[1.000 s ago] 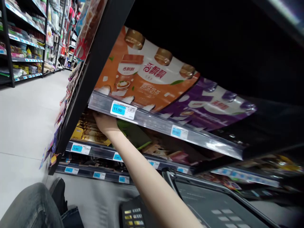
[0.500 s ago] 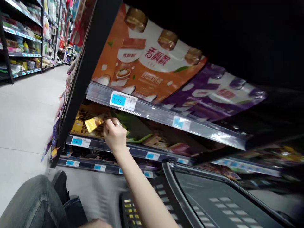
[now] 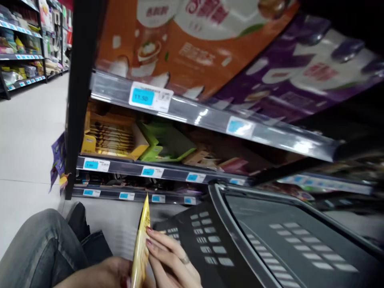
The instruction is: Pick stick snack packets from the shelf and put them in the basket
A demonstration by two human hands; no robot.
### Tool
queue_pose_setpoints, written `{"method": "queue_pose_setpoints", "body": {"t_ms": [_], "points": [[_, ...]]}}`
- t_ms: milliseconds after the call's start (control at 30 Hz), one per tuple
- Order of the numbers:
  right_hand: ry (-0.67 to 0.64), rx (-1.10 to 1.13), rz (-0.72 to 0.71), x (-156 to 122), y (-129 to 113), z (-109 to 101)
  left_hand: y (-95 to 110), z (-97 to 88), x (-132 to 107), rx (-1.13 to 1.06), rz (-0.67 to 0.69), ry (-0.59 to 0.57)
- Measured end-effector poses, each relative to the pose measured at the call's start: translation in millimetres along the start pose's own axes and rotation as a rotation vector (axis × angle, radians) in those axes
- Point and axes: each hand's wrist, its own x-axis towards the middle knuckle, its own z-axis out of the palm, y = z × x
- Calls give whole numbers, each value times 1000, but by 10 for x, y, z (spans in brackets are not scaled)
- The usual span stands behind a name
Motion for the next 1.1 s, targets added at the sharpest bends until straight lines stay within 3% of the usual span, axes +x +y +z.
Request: {"method": "queue_pose_setpoints", "body": {"t_ms": [67, 167, 267, 367, 500, 700, 800, 900, 1000, 1100], "points": [[66, 147, 250, -149, 38, -34, -41, 26, 29, 19, -56, 100], [129, 565, 746, -238, 89, -108, -80, 74, 78, 217, -158, 235], [15, 858, 1018, -201, 154, -242, -88, 149, 91, 480, -260, 325], [-107, 886, 1116, -124, 204, -375, -103, 206, 76, 745, -335, 408], [-47, 887, 1227, -45, 175, -435, -149, 181, 58, 1016, -262, 423], [120, 897, 1277, -10, 156, -436, -9, 20, 23, 905, -220, 418], [163, 850, 1263, -11, 184, -460, 202, -48, -19, 750, -185, 577], [132, 830, 1249, -7, 188, -465, 382, -72, -68, 729, 15, 771], [104, 822, 1222, -7, 171, -442, 444, -69, -103, 755, 188, 824], [96, 810, 1184, -20, 157, -424, 427, -77, -113, 766, 275, 846]]}}
